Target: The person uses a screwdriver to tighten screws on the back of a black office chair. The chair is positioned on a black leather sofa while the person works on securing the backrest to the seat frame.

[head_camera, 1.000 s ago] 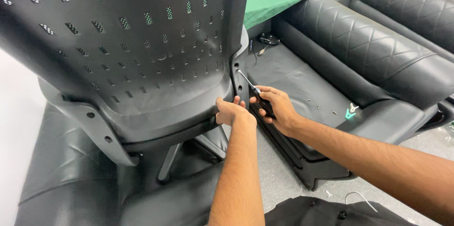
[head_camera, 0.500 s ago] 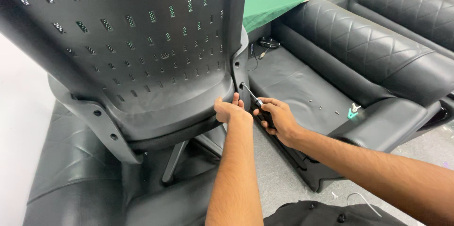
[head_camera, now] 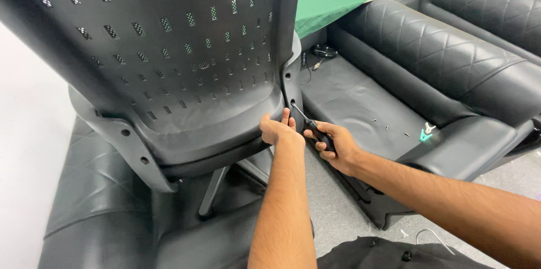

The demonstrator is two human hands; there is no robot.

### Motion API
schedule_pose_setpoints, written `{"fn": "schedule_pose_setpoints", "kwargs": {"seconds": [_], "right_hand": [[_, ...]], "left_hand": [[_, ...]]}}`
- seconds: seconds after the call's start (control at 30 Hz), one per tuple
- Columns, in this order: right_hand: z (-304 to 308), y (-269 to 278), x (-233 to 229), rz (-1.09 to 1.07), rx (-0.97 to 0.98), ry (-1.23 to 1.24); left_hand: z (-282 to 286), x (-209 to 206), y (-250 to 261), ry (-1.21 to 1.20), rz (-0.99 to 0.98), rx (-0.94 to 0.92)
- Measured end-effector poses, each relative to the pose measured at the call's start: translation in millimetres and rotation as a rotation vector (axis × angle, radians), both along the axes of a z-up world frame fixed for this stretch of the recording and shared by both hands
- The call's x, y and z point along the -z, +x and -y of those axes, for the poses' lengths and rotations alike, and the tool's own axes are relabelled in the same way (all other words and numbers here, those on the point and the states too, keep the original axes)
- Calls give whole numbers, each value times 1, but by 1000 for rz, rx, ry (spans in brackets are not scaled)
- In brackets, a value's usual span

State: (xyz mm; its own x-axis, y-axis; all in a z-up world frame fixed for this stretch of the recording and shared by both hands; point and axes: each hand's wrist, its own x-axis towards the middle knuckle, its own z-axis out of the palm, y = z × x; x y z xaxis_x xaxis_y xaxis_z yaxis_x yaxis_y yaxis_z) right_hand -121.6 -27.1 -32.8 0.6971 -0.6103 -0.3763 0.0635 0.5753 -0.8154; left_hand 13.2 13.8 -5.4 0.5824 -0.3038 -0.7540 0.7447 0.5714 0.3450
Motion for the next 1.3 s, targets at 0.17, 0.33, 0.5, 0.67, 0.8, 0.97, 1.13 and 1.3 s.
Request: {"fn": "schedule_pose_setpoints", "kwargs": {"seconds": [0.17,0.33,0.5,0.67,0.8,0.97,1.13,1.3], "right_hand": [[-1,0,3,-19,36,-8],[6,0,11,59,-15,67],[7,7,6,-2,26,76],[-2,9,-9,-70,65,12],[-3,12,-13,-116,79,-97],[-6,14,-18,-203,87,-141],[-2,10,-22,-256,63,-158],[3,10,-21,-247,46,-138]], "left_hand": [[-4,1,-3,6,19,46],[-5,4,-5,22,49,62],[-4,6,-3,15,42,48],[-4,5,-2,27,11,43],[-5,4,-5,54,-3,18],[-8,-6,-6,52,-8,-35],[-4,0,-11,66,10,-13],[7,39,-26,203,272,247]]}}
